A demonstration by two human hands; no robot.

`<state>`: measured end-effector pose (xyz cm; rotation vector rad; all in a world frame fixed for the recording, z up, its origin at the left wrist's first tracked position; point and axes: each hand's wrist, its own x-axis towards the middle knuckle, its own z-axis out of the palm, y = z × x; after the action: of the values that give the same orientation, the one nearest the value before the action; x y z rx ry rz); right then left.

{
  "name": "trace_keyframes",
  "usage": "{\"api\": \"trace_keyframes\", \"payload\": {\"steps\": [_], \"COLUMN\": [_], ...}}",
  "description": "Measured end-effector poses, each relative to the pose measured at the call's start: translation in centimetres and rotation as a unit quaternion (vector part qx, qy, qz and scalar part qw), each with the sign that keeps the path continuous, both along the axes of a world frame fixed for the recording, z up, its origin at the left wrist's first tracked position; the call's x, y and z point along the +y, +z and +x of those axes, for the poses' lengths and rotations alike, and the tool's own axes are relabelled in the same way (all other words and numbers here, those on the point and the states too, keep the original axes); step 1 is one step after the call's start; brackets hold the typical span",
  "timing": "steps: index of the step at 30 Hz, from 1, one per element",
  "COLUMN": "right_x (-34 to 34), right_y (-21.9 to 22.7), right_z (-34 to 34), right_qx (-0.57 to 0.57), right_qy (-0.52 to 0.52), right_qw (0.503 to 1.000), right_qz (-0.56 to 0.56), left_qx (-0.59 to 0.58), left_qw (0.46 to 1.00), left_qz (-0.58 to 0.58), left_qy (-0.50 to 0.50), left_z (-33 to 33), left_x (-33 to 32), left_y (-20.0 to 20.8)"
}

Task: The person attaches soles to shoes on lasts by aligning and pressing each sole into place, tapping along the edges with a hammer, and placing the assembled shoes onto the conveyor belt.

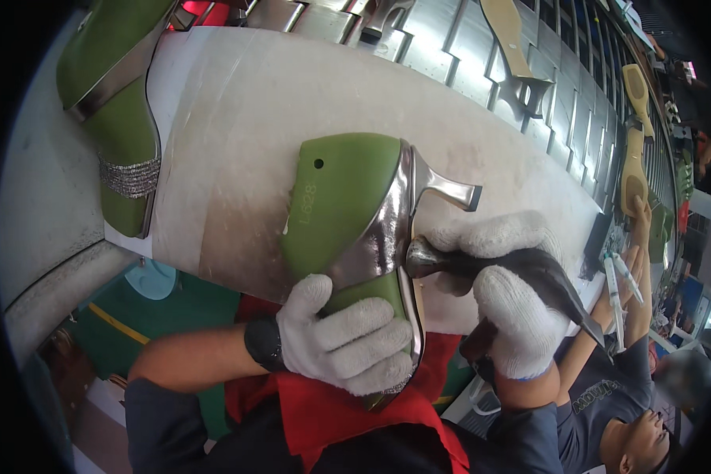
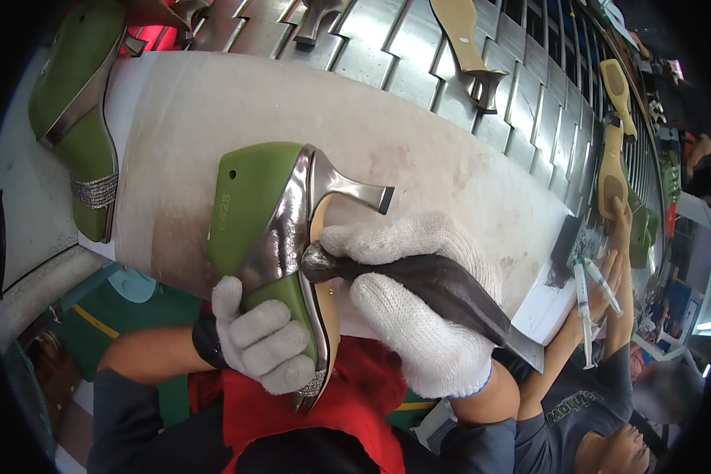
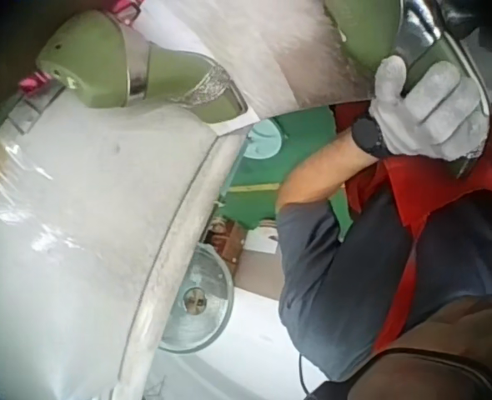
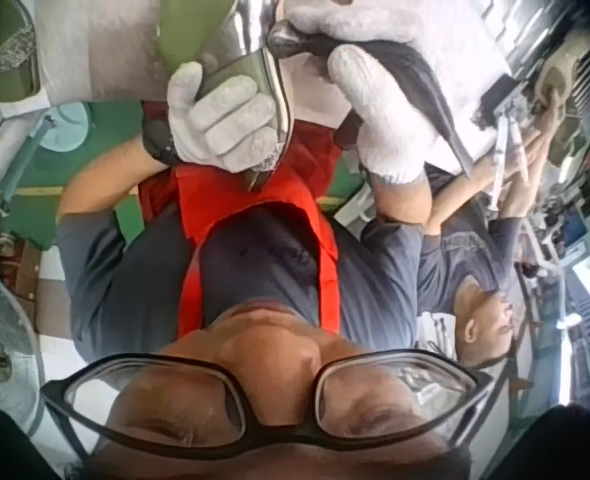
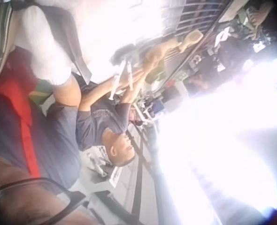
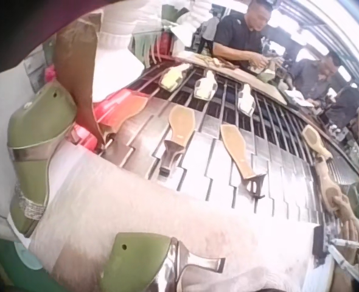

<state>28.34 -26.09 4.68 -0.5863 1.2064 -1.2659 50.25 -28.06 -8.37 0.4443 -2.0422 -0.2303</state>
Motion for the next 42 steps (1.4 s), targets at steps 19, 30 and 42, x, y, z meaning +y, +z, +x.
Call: {"api": "trace_keyframes", "payload": {"steps": [19,30,42], "right_x": [-4.6,4.2,10.0], "right_y": [0.5,-0.3,-4.8], "right_z": [-2.6,-4.2,6.9], "right_qx": [0.149,0.730,-0.354], "right_qy": [0.147,0.108,-0.035], "right_qw": [0.977,0.665,0.925], "right_qz": [0.032,-0.120,-0.135], "left_qx": [-0.033,-0.100,0.202], "left_qw": [0.999,0.972,0.674], "left_qz": [-0.023,0.206,0.531], "left_qy": [-0.012,-0.047,-0.473], "left_z": [1.3,9.1,5.6], "left_x": [-0.6,-3.1,-8.0], "left_y": [0.0,1.9,7.8]}}
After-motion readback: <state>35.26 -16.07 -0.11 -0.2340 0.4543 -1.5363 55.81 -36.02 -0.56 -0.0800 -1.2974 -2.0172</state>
